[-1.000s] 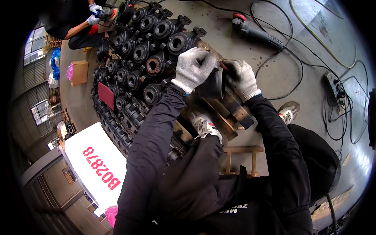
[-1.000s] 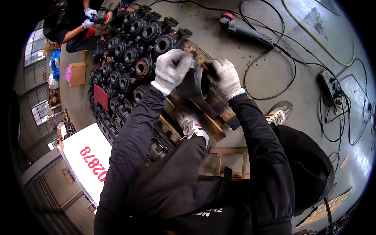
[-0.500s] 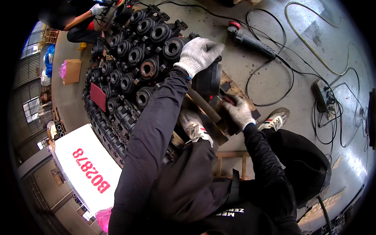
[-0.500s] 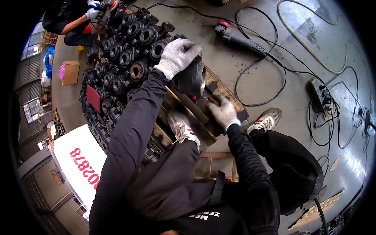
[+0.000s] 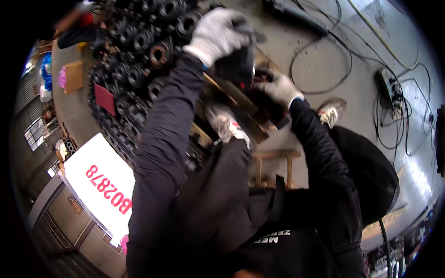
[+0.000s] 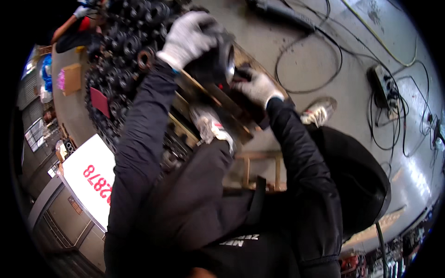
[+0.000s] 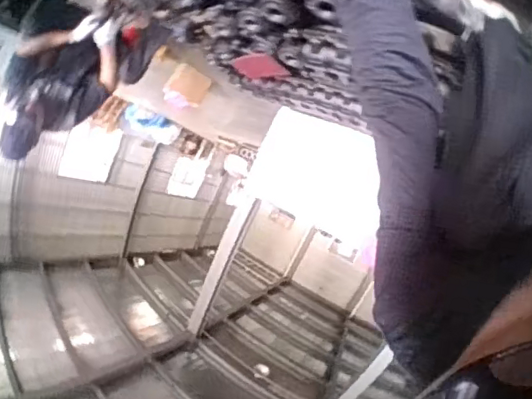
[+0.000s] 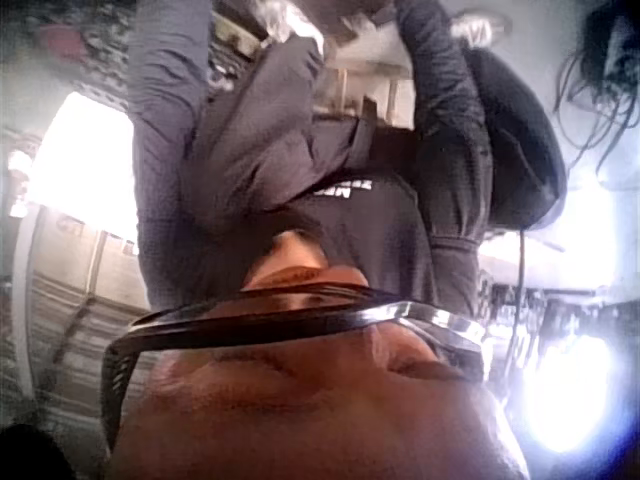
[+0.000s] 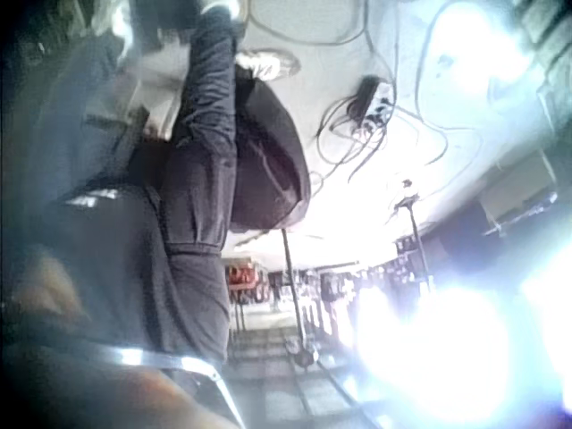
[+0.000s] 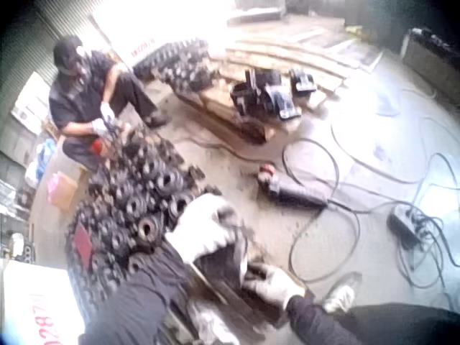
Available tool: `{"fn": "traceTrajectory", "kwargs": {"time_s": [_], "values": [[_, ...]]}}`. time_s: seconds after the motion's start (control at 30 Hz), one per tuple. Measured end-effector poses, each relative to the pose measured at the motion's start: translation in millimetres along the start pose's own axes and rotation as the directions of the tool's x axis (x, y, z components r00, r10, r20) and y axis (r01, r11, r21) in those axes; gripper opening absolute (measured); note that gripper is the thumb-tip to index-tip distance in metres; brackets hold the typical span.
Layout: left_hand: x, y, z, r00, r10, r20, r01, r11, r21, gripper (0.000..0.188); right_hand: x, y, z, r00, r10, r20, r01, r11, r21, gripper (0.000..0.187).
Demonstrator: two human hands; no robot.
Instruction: The person sits on the floor and scrubs the exterior of a black metal part with a red abrasive pad. They rotate the part to clean different sides and then place it on a wooden pallet with other similar parts.
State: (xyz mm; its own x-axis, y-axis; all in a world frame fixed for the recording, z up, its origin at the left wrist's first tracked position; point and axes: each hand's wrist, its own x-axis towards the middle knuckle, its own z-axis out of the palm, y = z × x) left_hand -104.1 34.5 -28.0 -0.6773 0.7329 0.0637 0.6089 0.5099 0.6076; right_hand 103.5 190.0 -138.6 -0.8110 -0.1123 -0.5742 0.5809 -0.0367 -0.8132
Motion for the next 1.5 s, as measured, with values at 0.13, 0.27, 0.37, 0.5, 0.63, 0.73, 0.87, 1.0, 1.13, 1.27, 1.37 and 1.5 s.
{"fn": "traceTrajectory", "kwargs": {"time_s": [0.13,0.27,0.37,0.5,0.63,0.73,0.87,1.0,1.13,1.27,1.37,1.5], "values": [[27.1,36.2,-11.0,0.945,-0.314,0.093,0.297,0.941,0.160,0.065,-34.2,-37.3,-80.8,0.989,0.115,-0.092,-0.140,0.925,-0.353,0.053],[22.1,26.8,-14.7,0.990,-0.141,-0.007,0.140,0.980,0.142,0.063,-75.9,-78.1,-133.2,0.974,0.023,-0.224,-0.128,0.875,-0.467,0.053],[15.2,37.8,-13.9,0.968,-0.246,0.044,0.241,0.966,0.091,0.061,-104.5,-107.7,-157.4,0.961,-0.030,-0.275,-0.141,0.801,-0.581,0.056],[10.5,36.4,-13.9,0.983,-0.183,0.001,0.182,0.976,0.118,0.059,-143.1,-126.4,-165.6,0.950,-0.077,-0.302,-0.153,0.728,-0.668,0.051],[7.4,36.0,-15.8,0.987,-0.162,-0.003,0.160,0.973,0.165,0.058,-177.2,-120.9,-123.5,0.999,-0.043,-0.005,0.025,0.675,-0.737,0.048],[6.4,38.1,-15.2,0.982,-0.190,0.001,0.187,0.970,0.155,0.058,-190.4,-101.1,-85.0,0.952,0.254,0.173,0.025,0.499,-0.866,0.028],[2.4,37.1,-13.8,0.983,-0.181,-0.039,0.183,0.981,0.061,0.058,-211.5,-52.4,-64.3,0.847,0.405,0.345,0.117,0.490,-0.864,0.022],[3.1,33.8,-17.9,0.979,-0.198,-0.043,0.202,0.969,0.144,0.054,-213.7,-52.2,-52.8,0.643,0.588,0.490,0.082,0.583,-0.808,0.026],[6.6,41.5,-17.2,0.947,-0.322,0.026,0.321,0.947,0.024,0.052,-216.8,-39.9,-36.6,0.567,0.602,0.562,0.089,0.633,-0.769,0.036],[4.2,35.4,-15.5,0.967,-0.253,-0.029,0.254,0.967,0.034,0.055,-218.5,-25.9,-25.9,0.567,0.570,0.594,0.159,0.632,-0.758,0.036],[3.1,32.1,-15.4,0.976,-0.208,-0.058,0.212,0.975,0.068,0.058,-217.5,-22.8,-21.5,0.567,0.546,0.618,0.194,0.640,-0.744,0.037],[4.5,38.2,-20.1,0.970,-0.241,-0.021,0.242,0.966,0.089,0.061,-216.5,-19.7,-19.6,0.547,0.551,0.630,0.220,0.632,-0.743,0.038]]}}
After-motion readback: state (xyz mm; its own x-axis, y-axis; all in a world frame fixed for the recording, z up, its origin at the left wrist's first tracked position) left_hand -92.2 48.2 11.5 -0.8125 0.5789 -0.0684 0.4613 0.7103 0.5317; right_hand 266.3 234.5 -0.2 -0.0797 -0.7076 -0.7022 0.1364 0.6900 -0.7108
